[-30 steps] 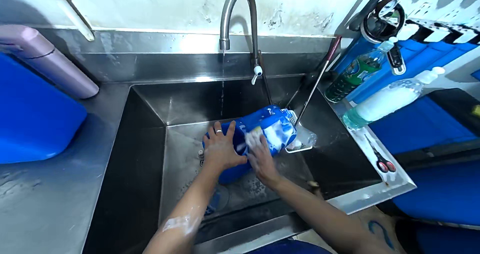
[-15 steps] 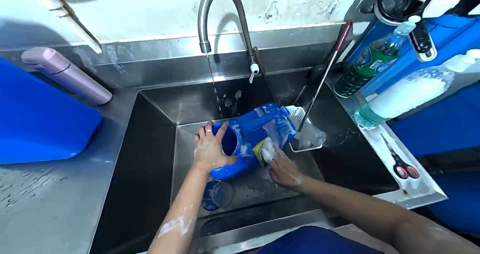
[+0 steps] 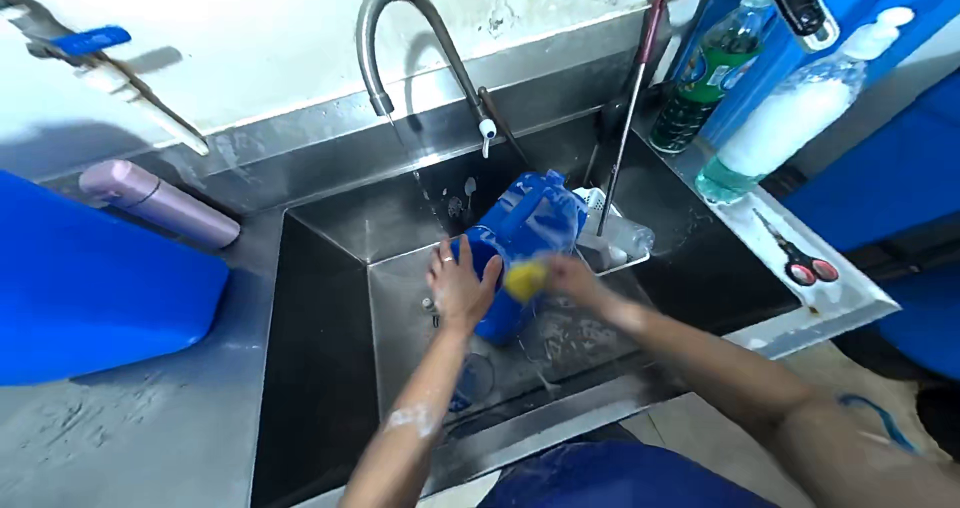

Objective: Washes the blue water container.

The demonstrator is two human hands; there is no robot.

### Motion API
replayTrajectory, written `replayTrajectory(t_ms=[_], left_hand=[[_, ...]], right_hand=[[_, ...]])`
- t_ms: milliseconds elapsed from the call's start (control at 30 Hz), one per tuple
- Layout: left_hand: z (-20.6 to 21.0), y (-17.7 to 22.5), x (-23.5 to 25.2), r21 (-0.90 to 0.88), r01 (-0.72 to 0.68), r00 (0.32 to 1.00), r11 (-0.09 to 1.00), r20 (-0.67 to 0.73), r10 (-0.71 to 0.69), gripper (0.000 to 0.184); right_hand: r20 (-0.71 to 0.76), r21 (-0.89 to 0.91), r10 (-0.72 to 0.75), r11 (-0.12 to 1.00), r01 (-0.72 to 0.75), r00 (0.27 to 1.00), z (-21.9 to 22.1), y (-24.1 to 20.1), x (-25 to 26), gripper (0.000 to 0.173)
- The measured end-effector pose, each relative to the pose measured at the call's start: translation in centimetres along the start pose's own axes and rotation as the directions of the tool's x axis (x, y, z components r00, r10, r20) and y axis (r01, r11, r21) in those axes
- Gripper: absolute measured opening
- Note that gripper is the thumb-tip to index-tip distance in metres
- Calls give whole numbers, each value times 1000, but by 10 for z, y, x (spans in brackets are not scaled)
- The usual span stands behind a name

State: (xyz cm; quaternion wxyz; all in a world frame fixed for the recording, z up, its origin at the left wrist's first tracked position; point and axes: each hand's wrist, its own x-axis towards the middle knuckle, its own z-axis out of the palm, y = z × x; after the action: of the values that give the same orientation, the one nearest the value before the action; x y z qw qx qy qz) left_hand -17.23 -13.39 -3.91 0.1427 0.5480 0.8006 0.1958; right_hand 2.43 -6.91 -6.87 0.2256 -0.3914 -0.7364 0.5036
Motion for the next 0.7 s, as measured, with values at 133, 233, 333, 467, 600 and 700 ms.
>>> replayTrajectory(t_ms=[133, 233, 333, 467, 600, 700], left_hand=[[19, 25, 14, -7, 8, 997, 1000, 74, -7, 68], [8, 31, 20, 32, 27, 985, 999, 170, -32, 57], [-2, 31, 16, -6, 13, 978, 1000, 208, -12, 53], [-1, 12, 25, -251, -16, 993, 968, 112, 45, 52], [-9, -46, 3, -668, 40, 995, 743, -44, -93, 80], [30, -41, -37, -731, 239, 970, 640, 152, -189, 122]], right_hand=[[-344, 181, 267, 960, -216, 900, 72, -16, 8, 51], [-23, 128, 268, 956, -263, 963, 117, -51, -43, 50], [-233, 192, 240, 961, -197, 943, 64, -38, -22, 43], [-236, 85, 189, 981, -173, 953, 79, -24, -7, 50], [19, -57, -119, 991, 120, 993, 67, -69, -10, 43], [-19, -410, -222, 891, 195, 975, 1, -64, 87, 34]])
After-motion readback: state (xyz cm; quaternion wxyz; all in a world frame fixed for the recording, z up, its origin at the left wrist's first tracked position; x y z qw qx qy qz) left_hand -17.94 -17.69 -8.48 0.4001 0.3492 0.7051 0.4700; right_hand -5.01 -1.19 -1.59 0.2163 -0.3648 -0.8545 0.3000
